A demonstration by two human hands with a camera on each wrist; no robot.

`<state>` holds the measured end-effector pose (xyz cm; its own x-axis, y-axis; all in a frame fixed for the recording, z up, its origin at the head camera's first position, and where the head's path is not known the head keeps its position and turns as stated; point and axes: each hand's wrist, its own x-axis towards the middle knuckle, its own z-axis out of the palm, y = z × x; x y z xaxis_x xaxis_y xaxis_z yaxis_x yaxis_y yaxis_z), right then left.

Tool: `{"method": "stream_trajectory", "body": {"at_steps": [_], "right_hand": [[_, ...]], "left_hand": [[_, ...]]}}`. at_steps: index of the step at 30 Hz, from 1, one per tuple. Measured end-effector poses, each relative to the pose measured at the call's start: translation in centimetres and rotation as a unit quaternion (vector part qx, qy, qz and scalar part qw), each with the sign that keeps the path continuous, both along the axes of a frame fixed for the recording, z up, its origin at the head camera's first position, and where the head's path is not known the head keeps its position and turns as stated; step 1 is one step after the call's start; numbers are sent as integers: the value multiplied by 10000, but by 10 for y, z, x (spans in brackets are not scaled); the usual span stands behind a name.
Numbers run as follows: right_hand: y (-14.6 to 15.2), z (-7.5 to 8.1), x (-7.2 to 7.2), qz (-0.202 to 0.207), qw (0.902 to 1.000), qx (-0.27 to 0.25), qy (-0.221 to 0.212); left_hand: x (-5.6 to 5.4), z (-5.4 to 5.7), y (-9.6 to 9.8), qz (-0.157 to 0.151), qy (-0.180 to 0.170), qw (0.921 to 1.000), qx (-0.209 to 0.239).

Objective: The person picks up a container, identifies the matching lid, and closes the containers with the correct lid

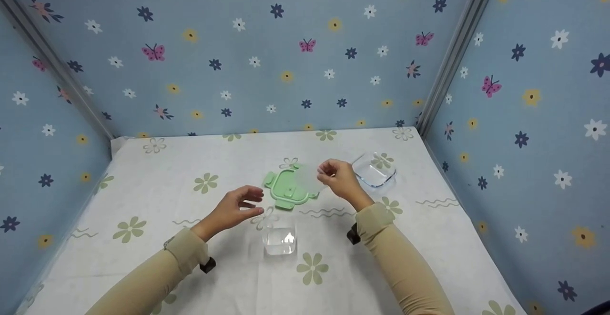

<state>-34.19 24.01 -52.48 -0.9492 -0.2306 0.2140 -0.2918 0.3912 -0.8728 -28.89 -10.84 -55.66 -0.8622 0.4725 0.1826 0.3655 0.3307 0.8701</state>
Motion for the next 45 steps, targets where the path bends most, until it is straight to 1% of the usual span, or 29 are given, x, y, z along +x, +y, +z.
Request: {"method": "stream_trajectory", "body": {"at_steps": [4,8,12,15,19,28,35,40,45], "right_hand": [[-4,-1,3,79,9997,-193,100],[-7,-1,5,105,9994,-309,109],[-10,-3,7,170,9991,-387,77],[-12,-3,10,214,9985,-499,35],[-16,-4,12,245,9978,-612,12],[-26,-9,18,255,9972,-702,-53],[-34,-8,23,321,9941,-1033,-113],[-39,-8,26,318,9933,-1100,-159],[-46,-10,29,423,9928,-1098,-224]], "left_hand": [[-3,3,1,232,44,9997,76],[-5,5,4,437,-13,9986,292],[-6,3,8,604,-93,9970,471],[-7,1,10,668,-157,9957,627],[-8,0,12,709,-217,9947,719],[-10,1,18,666,-160,9950,733],[-12,3,22,672,-243,9946,751],[-12,4,24,620,-228,9944,819],[-11,5,25,573,-164,9944,878]]}}
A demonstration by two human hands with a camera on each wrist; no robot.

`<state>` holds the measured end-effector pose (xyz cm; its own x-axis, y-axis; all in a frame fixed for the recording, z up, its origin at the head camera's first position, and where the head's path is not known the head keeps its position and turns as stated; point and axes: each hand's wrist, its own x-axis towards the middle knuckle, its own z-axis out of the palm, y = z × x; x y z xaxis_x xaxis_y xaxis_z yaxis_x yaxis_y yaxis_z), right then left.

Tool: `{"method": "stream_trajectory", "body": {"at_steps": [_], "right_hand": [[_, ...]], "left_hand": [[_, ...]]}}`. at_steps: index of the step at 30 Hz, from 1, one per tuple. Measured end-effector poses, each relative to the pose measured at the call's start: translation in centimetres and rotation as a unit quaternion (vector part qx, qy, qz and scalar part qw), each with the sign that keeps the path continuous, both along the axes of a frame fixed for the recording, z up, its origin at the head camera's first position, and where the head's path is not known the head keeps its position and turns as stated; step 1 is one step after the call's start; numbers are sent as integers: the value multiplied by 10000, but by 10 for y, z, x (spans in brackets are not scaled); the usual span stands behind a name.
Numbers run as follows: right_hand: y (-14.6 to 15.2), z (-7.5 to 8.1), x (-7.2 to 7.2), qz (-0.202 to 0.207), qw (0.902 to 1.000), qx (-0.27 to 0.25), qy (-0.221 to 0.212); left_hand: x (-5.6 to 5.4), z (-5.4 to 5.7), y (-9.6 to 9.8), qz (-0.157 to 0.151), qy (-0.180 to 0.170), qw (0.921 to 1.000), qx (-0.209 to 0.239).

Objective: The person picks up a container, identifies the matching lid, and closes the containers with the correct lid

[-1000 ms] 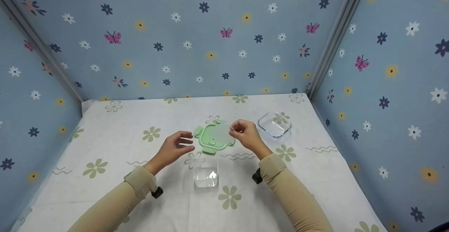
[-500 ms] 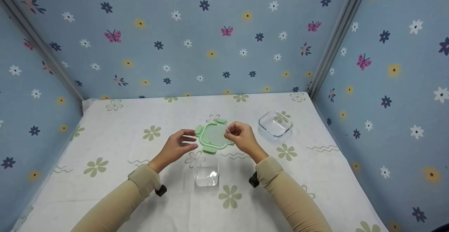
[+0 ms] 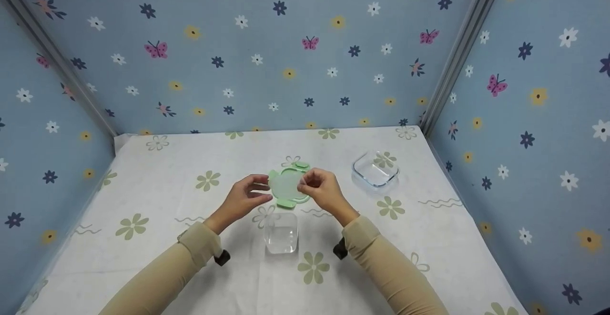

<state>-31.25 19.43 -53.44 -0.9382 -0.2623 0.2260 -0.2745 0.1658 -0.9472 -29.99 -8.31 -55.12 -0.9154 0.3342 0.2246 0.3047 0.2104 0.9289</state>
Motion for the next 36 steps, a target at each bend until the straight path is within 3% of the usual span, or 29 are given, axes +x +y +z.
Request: {"method": "stream_trajectory", "body": {"at_steps": [10,22,36], "right_hand": [[-11,0,6,170,9996,-107,194],[-16,1,9,199,9992,-254,218],[-16,0,12,197,9995,-145,196]], "left_hand": [[1,1,4,-75,440,9990,74],[5,6,8,353,1197,9922,-27],[10,2,9,400,1708,9843,-198]]}}
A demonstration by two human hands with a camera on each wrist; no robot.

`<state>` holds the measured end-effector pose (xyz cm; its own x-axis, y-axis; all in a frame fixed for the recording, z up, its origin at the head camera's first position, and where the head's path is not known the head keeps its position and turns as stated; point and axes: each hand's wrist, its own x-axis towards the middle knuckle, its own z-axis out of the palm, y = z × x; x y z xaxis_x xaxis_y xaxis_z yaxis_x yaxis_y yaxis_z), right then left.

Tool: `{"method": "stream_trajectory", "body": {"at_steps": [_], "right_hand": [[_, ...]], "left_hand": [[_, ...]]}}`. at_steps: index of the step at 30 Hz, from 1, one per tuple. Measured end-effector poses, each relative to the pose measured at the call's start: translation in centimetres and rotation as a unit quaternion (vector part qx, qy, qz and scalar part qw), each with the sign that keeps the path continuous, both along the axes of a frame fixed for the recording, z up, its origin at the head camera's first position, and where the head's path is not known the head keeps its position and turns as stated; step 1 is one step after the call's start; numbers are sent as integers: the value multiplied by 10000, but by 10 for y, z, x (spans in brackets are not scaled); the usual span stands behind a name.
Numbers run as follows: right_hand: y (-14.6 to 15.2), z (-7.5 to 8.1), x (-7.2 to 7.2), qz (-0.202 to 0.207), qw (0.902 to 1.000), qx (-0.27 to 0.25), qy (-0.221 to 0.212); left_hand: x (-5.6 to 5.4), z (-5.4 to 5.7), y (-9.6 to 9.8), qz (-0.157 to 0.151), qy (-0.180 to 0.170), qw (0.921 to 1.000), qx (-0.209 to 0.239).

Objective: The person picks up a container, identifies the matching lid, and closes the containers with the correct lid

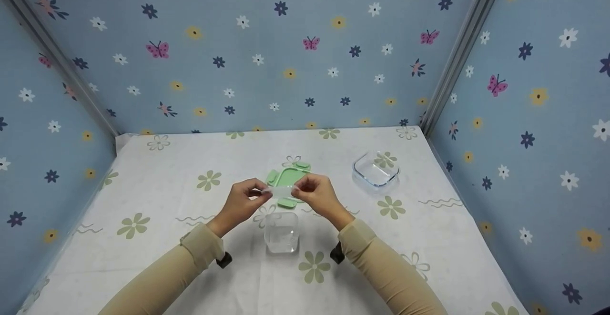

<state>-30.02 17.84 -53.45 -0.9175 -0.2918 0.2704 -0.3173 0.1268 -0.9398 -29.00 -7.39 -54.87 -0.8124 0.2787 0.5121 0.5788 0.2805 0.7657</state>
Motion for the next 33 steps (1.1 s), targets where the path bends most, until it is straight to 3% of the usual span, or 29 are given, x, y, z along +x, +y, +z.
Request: {"method": "stream_trajectory", "body": {"at_steps": [6,10,16,21,26,33], "right_hand": [[1,-3,-1,136,9997,203,27],[4,-3,-1,306,9986,414,77],[10,0,-1,749,9961,470,-56],[15,-1,0,972,9940,433,-257],[15,2,1,898,9921,584,-650],[11,5,3,854,9809,283,-1727]], "left_hand": [[1,-1,-3,-84,345,9993,-128],[0,-3,-6,-66,888,9959,-158],[-4,-6,-12,210,1798,9827,-397],[-4,-9,-16,328,2231,9719,-672],[-3,-12,-17,453,2548,9611,-966],[-1,-12,-17,599,2930,9465,-1214]]}}
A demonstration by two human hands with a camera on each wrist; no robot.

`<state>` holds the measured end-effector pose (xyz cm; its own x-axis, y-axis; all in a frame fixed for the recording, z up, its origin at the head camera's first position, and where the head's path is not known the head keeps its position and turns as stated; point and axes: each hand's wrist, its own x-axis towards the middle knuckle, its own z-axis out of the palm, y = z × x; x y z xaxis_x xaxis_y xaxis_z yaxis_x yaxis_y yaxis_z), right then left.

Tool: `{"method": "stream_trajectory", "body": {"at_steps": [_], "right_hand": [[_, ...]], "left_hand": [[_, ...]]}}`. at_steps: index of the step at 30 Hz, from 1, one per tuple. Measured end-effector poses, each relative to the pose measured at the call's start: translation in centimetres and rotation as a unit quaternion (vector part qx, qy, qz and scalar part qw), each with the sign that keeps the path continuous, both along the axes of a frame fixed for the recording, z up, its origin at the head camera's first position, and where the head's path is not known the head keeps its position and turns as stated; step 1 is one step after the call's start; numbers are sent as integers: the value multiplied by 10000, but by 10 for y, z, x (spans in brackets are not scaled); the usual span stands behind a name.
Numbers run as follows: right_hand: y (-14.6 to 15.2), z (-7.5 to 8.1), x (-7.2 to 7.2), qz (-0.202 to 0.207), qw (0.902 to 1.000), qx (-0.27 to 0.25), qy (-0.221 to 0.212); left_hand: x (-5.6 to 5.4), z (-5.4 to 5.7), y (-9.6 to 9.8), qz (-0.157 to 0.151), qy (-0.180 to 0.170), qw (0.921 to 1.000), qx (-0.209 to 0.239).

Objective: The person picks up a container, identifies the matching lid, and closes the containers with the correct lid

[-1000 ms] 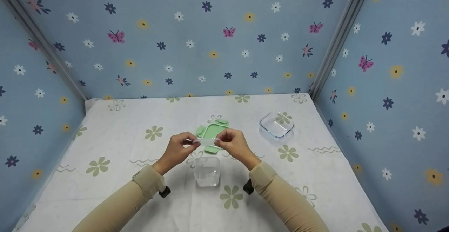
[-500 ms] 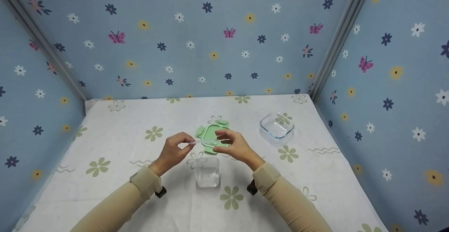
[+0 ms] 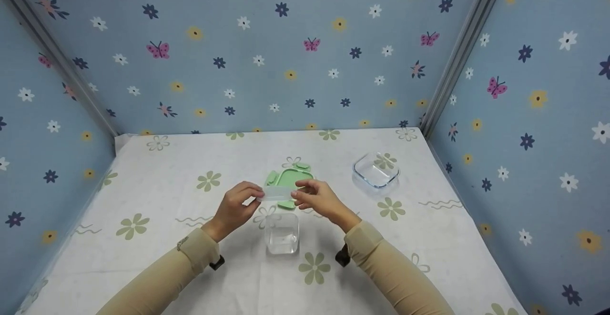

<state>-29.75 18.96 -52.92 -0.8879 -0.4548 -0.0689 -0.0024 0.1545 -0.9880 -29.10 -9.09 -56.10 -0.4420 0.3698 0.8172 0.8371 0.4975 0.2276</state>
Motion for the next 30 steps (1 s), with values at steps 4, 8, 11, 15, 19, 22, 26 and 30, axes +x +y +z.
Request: {"method": "stream_trajectory", "body": {"at_steps": [4,8,11,15,19,22,26,30], "right_hand": [[-1,2,1,-23,9983,-149,-570],[-2,3,2,27,9960,-203,-873],[-3,3,2,45,9941,-310,-1034],[-5,4,4,-3,9919,-475,-1180],[-6,5,6,-102,9886,-699,-1327],[-8,6,7,-201,9854,-886,-1437],[-10,6,8,-357,9811,-1090,-1559],[-9,7,8,-449,9796,-1166,-1577]], "left_hand": [[1,0,1,-56,161,9998,-52],[2,0,2,-96,346,9993,-82],[2,0,3,-126,447,9988,-140],[2,-1,3,-178,517,9982,-235],[2,-2,3,-220,591,9976,-301],[2,-2,4,-235,681,9968,-333],[2,-1,4,-195,719,9966,-358],[4,0,3,-148,427,9980,-450]]}}
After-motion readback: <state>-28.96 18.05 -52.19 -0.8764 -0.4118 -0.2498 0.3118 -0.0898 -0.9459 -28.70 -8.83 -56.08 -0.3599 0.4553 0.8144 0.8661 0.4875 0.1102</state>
